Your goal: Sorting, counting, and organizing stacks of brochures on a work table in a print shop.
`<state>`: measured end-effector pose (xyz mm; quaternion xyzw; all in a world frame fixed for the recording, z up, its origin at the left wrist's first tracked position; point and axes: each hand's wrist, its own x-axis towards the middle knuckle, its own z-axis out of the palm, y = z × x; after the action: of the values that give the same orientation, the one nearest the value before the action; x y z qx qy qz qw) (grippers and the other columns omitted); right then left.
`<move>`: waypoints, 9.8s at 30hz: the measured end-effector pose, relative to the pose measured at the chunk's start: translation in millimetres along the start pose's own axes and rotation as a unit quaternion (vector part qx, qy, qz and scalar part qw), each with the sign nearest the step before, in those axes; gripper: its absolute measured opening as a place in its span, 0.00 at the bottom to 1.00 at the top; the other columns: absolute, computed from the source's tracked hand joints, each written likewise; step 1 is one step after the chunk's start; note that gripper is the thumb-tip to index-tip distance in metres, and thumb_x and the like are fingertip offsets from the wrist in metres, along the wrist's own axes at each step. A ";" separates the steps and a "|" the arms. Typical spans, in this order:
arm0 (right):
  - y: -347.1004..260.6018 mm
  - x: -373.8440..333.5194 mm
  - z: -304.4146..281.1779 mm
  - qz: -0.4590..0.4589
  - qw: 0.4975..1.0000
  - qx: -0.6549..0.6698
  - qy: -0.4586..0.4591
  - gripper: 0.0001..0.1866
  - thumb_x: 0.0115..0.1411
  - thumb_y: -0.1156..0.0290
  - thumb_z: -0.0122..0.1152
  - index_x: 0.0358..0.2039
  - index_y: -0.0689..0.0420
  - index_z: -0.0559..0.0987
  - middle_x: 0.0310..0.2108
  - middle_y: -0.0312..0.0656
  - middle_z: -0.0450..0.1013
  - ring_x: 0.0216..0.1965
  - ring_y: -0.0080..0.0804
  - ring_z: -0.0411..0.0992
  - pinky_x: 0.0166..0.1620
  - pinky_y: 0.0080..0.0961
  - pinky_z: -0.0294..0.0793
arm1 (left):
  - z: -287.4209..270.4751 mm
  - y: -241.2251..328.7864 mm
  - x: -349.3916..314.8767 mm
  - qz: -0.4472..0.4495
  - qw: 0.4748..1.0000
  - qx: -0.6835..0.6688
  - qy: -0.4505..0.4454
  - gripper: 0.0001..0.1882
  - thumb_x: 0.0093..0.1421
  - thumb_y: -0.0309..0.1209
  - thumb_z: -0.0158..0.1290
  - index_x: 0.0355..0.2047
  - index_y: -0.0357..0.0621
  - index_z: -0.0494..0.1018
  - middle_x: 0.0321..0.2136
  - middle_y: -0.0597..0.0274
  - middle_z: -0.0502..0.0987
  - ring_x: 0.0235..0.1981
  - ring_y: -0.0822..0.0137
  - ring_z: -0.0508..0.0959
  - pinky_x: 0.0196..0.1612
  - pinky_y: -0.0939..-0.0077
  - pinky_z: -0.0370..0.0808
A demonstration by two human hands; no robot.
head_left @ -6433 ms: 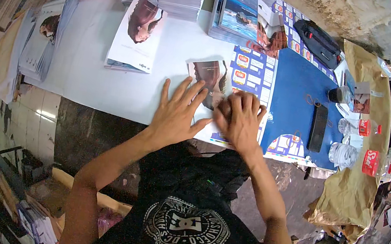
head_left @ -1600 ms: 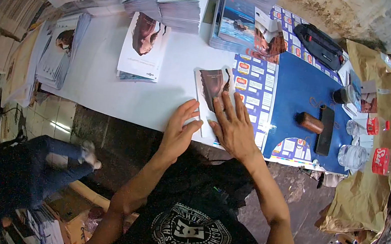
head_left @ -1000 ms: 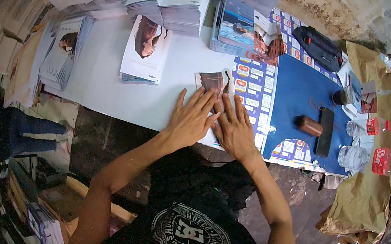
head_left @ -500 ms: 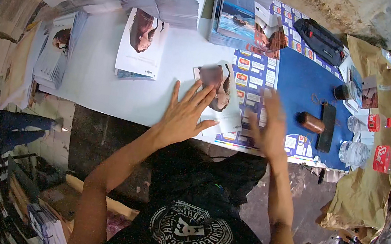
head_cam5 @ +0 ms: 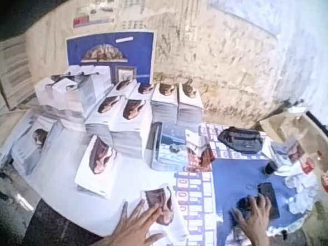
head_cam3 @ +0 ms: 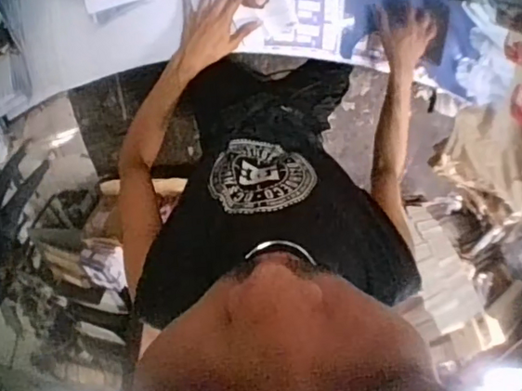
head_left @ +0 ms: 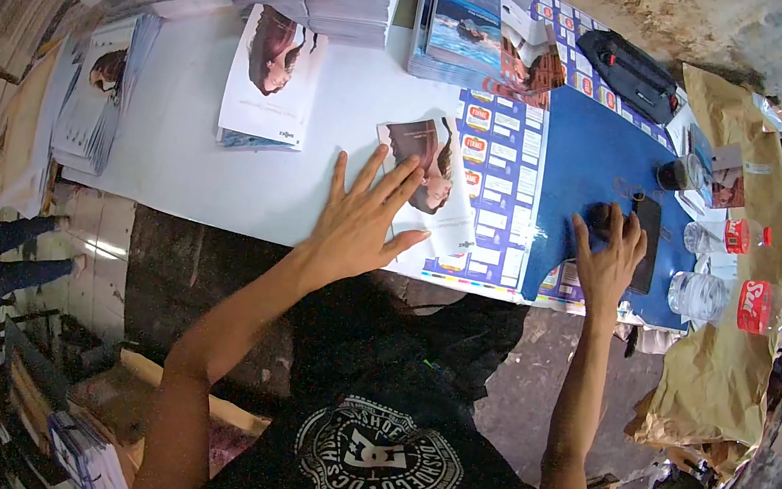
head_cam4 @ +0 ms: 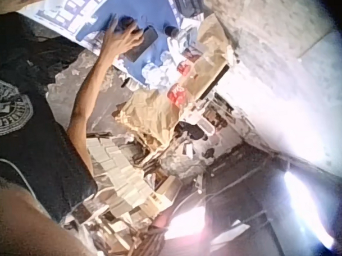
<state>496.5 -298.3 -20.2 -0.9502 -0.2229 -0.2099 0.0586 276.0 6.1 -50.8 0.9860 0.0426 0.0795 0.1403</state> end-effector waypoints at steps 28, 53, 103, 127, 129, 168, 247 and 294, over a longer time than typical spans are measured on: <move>-170.2 -25.4 -9.0 -0.170 0.965 0.188 -0.072 0.26 0.52 0.52 0.70 0.44 0.57 0.77 0.49 0.53 0.67 0.53 0.61 0.61 0.56 0.55 0.64 | -10.9 3.6 1.5 -0.002 1.000 -0.004 0.009 0.45 0.62 0.57 0.53 0.71 0.42 0.57 0.73 0.58 0.54 0.74 0.45 0.47 0.69 0.23 0.36; -122.7 -64.5 -37.7 -0.190 0.952 0.233 -0.066 0.21 0.48 0.56 0.72 0.38 0.53 0.77 0.44 0.49 0.67 0.52 0.55 0.65 0.51 0.50 0.67 | -31.3 23.6 16.5 -0.032 0.999 0.023 -0.031 0.42 0.61 0.50 0.57 0.69 0.41 0.59 0.69 0.55 0.59 0.71 0.44 0.55 0.66 0.26 0.49; -21.7 43.1 55.4 0.000 0.987 0.135 0.086 0.25 0.58 0.46 0.68 0.48 0.49 0.79 0.51 0.42 0.71 0.60 0.46 0.65 0.59 0.57 0.56 | -76.5 -76.3 -1.9 -0.090 0.968 0.136 0.190 0.24 0.58 0.37 0.66 0.51 0.36 0.76 0.52 0.43 0.79 0.56 0.45 0.77 0.62 0.51 0.70; -99.5 -29.6 -13.8 0.126 0.840 0.496 -0.180 0.28 0.63 0.64 0.66 0.58 0.69 0.75 0.34 0.55 0.82 0.32 0.35 0.82 0.34 0.30 0.78 | -20.3 74.2 -16.1 -0.030 0.985 -0.087 0.143 0.23 0.63 0.31 0.59 0.59 0.42 0.73 0.60 0.49 0.72 0.63 0.48 0.70 0.66 0.50 0.63; -102.3 -38.5 -17.0 0.106 0.848 0.500 -0.139 0.24 0.62 0.68 0.65 0.54 0.70 0.77 0.30 0.57 0.81 0.32 0.36 0.83 0.33 0.31 0.76 | -21.3 69.3 -36.3 -0.138 0.946 -0.241 0.169 0.34 0.66 0.31 0.58 0.69 0.39 0.57 0.67 0.41 0.61 0.66 0.50 0.66 0.67 0.53 0.63; -200.8 -31.2 29.2 -0.250 0.942 0.210 -0.073 0.37 0.69 0.45 0.49 0.68 0.60 0.66 0.71 0.56 0.56 0.73 0.55 0.50 0.70 0.54 0.56 | -25.3 36.3 -13.5 -0.325 0.724 -0.596 0.122 0.31 0.69 0.33 0.52 0.68 0.33 0.58 0.65 0.41 0.66 0.65 0.57 0.68 0.65 0.61 0.68; -138.4 -90.8 -50.7 -0.226 0.957 0.166 -0.071 0.23 0.55 0.55 0.69 0.45 0.55 0.75 0.44 0.42 0.70 0.52 0.45 0.66 0.52 0.45 0.61 | -59.0 -8.8 32.4 0.021 0.986 0.048 -0.157 0.42 0.58 0.56 0.60 0.68 0.50 0.63 0.70 0.47 0.56 0.71 0.48 0.57 0.67 0.33 0.57; -47.4 63.2 87.8 -0.208 0.932 0.224 0.198 0.17 0.62 0.60 0.64 0.36 0.64 0.79 0.29 0.55 0.76 0.31 0.56 0.72 0.37 0.49 0.70 | -90.2 22.2 -54.8 -0.262 0.654 -0.510 0.494 0.09 0.67 0.30 0.59 0.42 0.36 0.81 0.31 0.67 0.81 0.30 0.77 0.77 0.35 0.76 0.75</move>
<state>559.4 -212.7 -71.9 -0.7843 -0.4402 -0.3458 0.2676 208.3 3.4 33.1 0.5224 0.3150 0.5242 0.5943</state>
